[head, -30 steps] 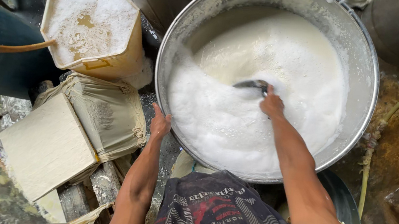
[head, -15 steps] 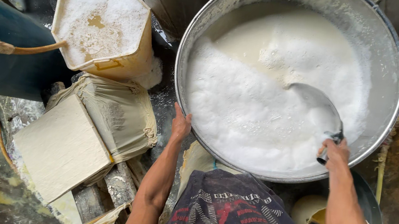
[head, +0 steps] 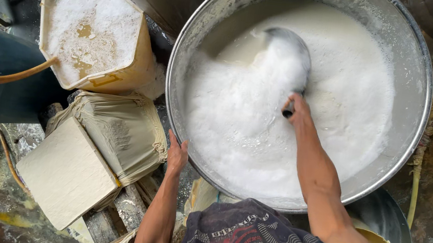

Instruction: The person handles a white rectangular block, then uses a ladle to scoop a white foamy liquid from a large metal pot into a blue tub. The person repeatedly scoops and pours the liquid between containers in a wet industrial workspace.

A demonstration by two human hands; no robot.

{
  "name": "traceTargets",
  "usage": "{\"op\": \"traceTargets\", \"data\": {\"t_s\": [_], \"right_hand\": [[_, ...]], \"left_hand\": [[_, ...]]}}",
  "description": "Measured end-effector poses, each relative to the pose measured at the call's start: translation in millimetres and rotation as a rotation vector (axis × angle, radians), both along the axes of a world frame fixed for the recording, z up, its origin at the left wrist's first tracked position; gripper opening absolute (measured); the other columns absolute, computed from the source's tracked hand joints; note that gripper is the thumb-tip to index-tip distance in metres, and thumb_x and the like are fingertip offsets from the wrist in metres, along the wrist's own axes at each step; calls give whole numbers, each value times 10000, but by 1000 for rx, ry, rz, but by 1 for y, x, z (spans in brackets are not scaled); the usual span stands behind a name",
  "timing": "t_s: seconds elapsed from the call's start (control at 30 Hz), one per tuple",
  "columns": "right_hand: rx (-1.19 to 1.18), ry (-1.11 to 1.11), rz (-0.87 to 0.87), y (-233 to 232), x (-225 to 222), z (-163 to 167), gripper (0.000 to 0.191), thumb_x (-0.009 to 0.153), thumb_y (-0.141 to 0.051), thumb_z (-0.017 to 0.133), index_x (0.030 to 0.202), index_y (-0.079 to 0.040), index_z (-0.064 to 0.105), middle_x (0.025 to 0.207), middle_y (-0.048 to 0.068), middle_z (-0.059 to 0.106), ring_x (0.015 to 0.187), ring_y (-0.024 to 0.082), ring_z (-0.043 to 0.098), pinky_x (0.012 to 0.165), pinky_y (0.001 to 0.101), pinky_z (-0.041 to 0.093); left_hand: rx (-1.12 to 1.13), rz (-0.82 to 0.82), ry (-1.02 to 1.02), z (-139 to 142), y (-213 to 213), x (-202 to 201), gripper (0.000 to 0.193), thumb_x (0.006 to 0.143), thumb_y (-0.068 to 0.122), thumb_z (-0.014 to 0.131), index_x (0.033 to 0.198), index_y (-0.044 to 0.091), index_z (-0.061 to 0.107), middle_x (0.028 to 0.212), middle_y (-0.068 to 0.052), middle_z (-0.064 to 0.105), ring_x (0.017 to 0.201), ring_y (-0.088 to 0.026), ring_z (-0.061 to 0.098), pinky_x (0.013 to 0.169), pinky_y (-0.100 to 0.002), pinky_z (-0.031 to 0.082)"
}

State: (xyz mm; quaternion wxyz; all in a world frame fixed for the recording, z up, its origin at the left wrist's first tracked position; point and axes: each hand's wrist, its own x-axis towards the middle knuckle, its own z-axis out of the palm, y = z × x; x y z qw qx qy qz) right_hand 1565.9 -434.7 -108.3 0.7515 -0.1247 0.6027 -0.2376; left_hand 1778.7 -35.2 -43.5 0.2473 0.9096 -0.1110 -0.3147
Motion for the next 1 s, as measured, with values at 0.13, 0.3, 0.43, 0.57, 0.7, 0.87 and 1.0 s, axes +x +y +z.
{"op": "traceTargets", "data": {"t_s": [0.13, 0.3, 0.43, 0.57, 0.7, 0.87, 1.0], "right_hand": [[-178, 59, 243, -48, 65, 15, 376, 825, -33, 613, 1168, -155, 519, 648, 68, 574, 471, 173, 543, 396, 370, 499], [-498, 276, 682, -72, 135, 39, 756, 807, -19, 625, 1504, -68, 337, 776, 109, 655, 538, 220, 614, 429, 402, 498], [-710, 555, 1125, -70, 159, 49, 777, 814, -101, 651, 1531, -98, 349, 940, 186, 724, 718, 300, 741, 633, 422, 593], [-820, 709, 1309, -52, 149, 41, 717, 891, -197, 615, 1563, -135, 373, 1075, 233, 737, 1025, 387, 709, 925, 484, 553], [-768, 815, 1428, -38, 112, 32, 848, 910, -218, 632, 1638, -177, 198, 1251, 263, 657, 1156, 417, 652, 1006, 500, 522], [-765, 932, 1386, -28, 42, 36, 884, 909, -207, 623, 1666, -201, 167, 1245, 265, 675, 1156, 426, 665, 1018, 517, 520], [-763, 1028, 1282, -21, -21, 59, 930, 875, -209, 617, 1679, -210, 148, 1262, 288, 665, 1168, 442, 662, 1034, 515, 514]], "left_hand": [[-16, -57, -124, -15, 5, 2, 842, 999, 223, 575, 1632, 80, 38, 1446, -355, 499, 1200, -480, 610, 1031, -475, 478], [47, 44, -36, -18, 4, 2, 838, 968, 233, 552, 1649, 130, 74, 1325, -306, 627, 1126, -449, 663, 972, -489, 502], [85, 2, -73, -8, -2, 2, 859, 974, 252, 569, 1647, 128, 49, 1276, -327, 633, 1073, -472, 669, 939, -506, 509], [191, 74, 15, 3, -11, 4, 871, 977, 263, 542, 1671, 191, 20, 1165, -325, 705, 1066, -463, 684, 970, -514, 511], [210, 100, 65, 10, -12, 3, 887, 984, 318, 566, 1654, 224, -8, 1278, -303, 648, 1170, -462, 641, 1053, -519, 471], [225, 69, 47, 8, -16, 8, 899, 987, 359, 580, 1649, 240, -17, 1411, -283, 568, 1304, -468, 555, 1121, -533, 415], [153, 59, 46, 2, -16, 11, 888, 993, 359, 586, 1647, 242, -4, 1425, -303, 543, 1319, -480, 539, 1135, -536, 398]]}}
